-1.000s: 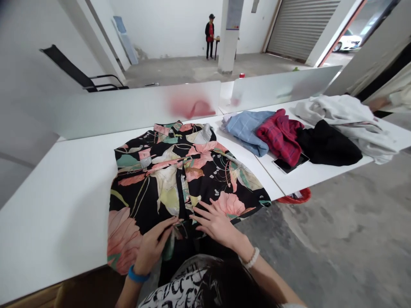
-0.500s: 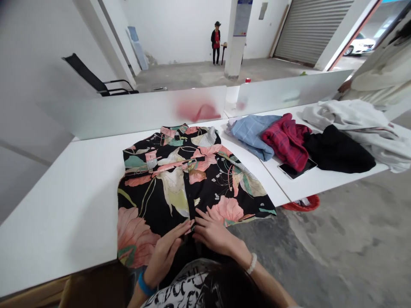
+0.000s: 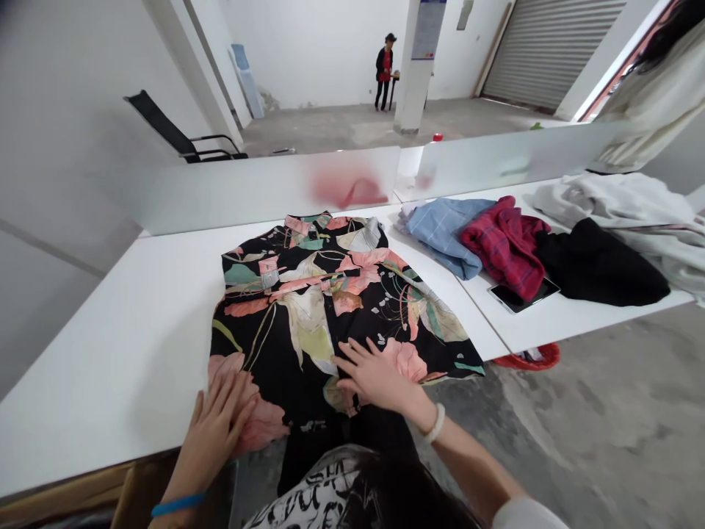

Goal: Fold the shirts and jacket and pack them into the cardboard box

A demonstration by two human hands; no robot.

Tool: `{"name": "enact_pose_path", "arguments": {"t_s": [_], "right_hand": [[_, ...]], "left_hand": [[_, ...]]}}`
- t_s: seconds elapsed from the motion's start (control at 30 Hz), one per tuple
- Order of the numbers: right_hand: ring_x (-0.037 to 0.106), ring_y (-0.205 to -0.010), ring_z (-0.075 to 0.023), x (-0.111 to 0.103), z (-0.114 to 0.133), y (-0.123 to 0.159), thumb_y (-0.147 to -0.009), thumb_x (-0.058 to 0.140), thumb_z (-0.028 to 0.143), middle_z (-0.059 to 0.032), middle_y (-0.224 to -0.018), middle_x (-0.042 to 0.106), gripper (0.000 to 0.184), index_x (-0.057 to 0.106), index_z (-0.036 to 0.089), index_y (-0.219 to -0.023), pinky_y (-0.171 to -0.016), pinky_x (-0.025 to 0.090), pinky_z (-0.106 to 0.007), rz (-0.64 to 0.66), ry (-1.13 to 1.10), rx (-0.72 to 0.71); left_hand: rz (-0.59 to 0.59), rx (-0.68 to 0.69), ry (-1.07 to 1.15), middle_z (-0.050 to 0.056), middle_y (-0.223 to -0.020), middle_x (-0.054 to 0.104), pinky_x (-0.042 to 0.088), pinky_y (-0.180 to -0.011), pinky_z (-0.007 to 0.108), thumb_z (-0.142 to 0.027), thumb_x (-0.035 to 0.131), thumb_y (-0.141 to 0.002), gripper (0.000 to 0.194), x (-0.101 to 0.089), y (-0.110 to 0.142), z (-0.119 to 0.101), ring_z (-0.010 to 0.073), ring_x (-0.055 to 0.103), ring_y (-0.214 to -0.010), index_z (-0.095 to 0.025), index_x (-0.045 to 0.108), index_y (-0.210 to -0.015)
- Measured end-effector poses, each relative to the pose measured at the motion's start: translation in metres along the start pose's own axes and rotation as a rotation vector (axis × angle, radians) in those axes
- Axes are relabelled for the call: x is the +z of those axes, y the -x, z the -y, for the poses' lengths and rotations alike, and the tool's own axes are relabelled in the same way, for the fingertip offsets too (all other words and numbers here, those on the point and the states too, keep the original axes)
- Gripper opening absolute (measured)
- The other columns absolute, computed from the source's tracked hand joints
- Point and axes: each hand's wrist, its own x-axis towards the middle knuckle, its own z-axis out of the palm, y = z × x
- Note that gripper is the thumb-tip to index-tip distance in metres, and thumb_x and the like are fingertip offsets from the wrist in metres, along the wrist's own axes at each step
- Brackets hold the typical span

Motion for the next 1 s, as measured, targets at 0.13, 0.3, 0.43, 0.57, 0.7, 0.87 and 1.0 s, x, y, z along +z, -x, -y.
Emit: {"name": "enact_pose_path", "arguments": {"t_s": [0.13, 0.3, 0.43, 0.57, 0.7, 0.87, 1.0], "right_hand": [[0.035, -0.134, -0.028, -0.036, -0.039, -0.068, -0.096, 0.035, 0.045, -0.0124, -0.141, 0.045, 0.046, 0.053, 0.019, -0.13, -0.109, 0.026, -0.05, -0.118, 0.109, -0.071], [0.029, -0.136, -0.0298, -0.023, -0.084, -0.194, -0.098, 0.032, 0.041, -0.0112, -0.146, 0.039, 0.046, 0.045, 0.02, -0.137, -0.109, 0.017, -0.055, -0.159, 0.133, -0.112], [0.022, -0.137, -0.036, 0.016, -0.11, -0.249, -0.095, 0.037, 0.05, -0.0141, -0.151, 0.029, 0.058, 0.035, 0.019, -0.143, -0.106, 0.009, -0.064, -0.156, 0.083, 0.042], [0.018, -0.139, -0.036, 0.03, -0.13, -0.272, -0.093, 0.034, 0.055, -0.0132, -0.152, 0.027, 0.061, 0.033, 0.022, -0.145, -0.107, 0.008, -0.063, -0.091, 0.075, 0.112], [0.014, -0.141, -0.035, 0.027, -0.137, -0.286, -0.093, 0.03, 0.057, -0.0102, -0.154, 0.023, 0.062, 0.031, 0.026, -0.146, -0.109, 0.009, -0.061, -0.031, 0.119, 0.165], [0.015, -0.141, -0.032, 0.02, -0.132, -0.282, -0.096, 0.024, 0.051, -0.0086, -0.153, 0.025, 0.057, 0.031, 0.024, -0.146, -0.11, 0.014, -0.057, -0.039, 0.132, 0.087], [0.023, -0.139, -0.0278, -0.002, -0.148, -0.245, -0.098, 0.024, 0.045, -0.0071, -0.15, 0.033, 0.051, 0.04, 0.024, -0.141, -0.111, 0.019, -0.051, -0.104, 0.123, 0.043]], "left_hand": [[0.013, -0.067, -0.086, 0.011, -0.145, 0.041, 0.021, -0.11, 0.057, -0.04, 0.036, -0.092, 0.054, 0.005, 0.015, 0.004, 0.0301, 0.024, -0.14, -0.02, 0.039, -0.141], [0.077, -0.071, -0.074, 0.011, -0.147, 0.038, 0.023, -0.109, 0.057, -0.042, 0.04, -0.09, 0.058, 0.007, 0.008, -0.007, 0.0307, 0.023, -0.14, -0.019, 0.035, -0.143], [0.103, -0.115, -0.08, 0.009, -0.148, 0.036, 0.028, -0.106, 0.058, -0.042, 0.045, -0.089, 0.058, 0.001, 0.006, -0.002, 0.0319, 0.021, -0.14, -0.024, 0.034, -0.143], [0.114, -0.142, -0.083, 0.008, -0.151, 0.029, 0.031, -0.104, 0.059, -0.041, 0.046, -0.088, 0.059, -0.004, -0.002, 0.007, 0.0344, 0.011, -0.142, -0.024, 0.034, -0.143], [0.158, -0.171, -0.1, 0.008, -0.152, 0.028, 0.028, -0.105, 0.06, -0.044, 0.045, -0.088, 0.056, -0.005, -0.024, 0.015, 0.0362, 0.009, -0.142, -0.023, 0.04, -0.141], [0.15, -0.223, -0.164, 0.009, -0.149, 0.035, 0.026, -0.105, 0.062, -0.041, 0.045, -0.088, 0.055, -0.004, -0.014, 0.014, 0.0354, 0.011, -0.142, -0.022, 0.042, -0.139], [0.164, -0.245, -0.268, 0.01, -0.142, 0.046, 0.024, -0.103, 0.068, -0.016, 0.046, -0.085, 0.039, -0.006, 0.044, 0.014, 0.0374, 0.008, -0.141, -0.026, 0.066, -0.117]]}}
